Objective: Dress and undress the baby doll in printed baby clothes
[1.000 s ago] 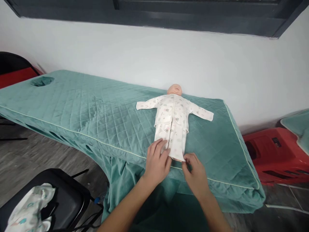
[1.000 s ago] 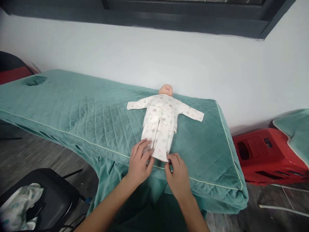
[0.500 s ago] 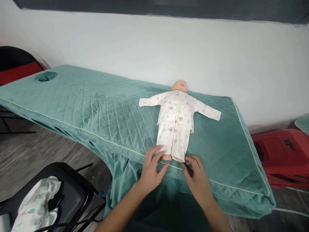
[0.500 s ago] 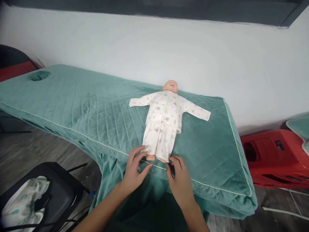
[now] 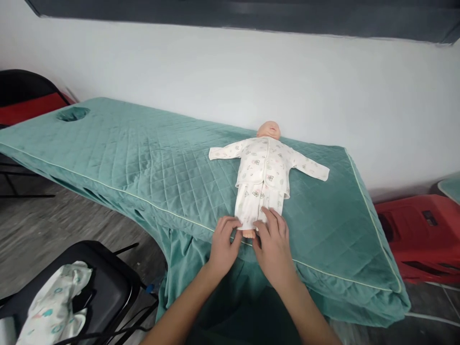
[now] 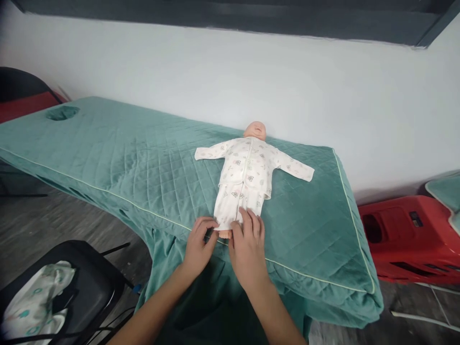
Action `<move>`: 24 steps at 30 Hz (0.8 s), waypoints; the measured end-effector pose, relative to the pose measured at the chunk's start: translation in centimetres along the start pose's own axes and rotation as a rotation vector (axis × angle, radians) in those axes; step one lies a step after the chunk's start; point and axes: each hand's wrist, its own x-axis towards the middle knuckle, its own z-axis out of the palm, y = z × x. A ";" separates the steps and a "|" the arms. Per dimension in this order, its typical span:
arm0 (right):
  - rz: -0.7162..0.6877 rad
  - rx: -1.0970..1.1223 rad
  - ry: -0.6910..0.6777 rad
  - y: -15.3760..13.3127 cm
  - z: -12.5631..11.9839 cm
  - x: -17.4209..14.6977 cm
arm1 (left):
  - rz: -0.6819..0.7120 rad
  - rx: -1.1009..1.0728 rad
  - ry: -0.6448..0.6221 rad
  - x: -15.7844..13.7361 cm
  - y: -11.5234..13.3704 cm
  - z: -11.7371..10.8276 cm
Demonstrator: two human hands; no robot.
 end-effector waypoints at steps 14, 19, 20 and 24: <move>-0.004 0.078 0.167 1.0 1.0 -0.2 | 0.019 -0.055 0.030 -0.2 0.9 -1.1; -0.027 0.122 0.166 0.9 1.2 -1.3 | 0.005 -0.072 0.005 -0.8 0.3 -1.4; -0.028 0.155 0.159 0.9 1.0 -1.5 | -0.003 -0.093 -0.013 -0.9 0.0 -1.5; 0.104 0.437 0.206 2.7 -0.4 -0.6 | -0.184 -0.331 0.033 1.7 -2.5 -1.9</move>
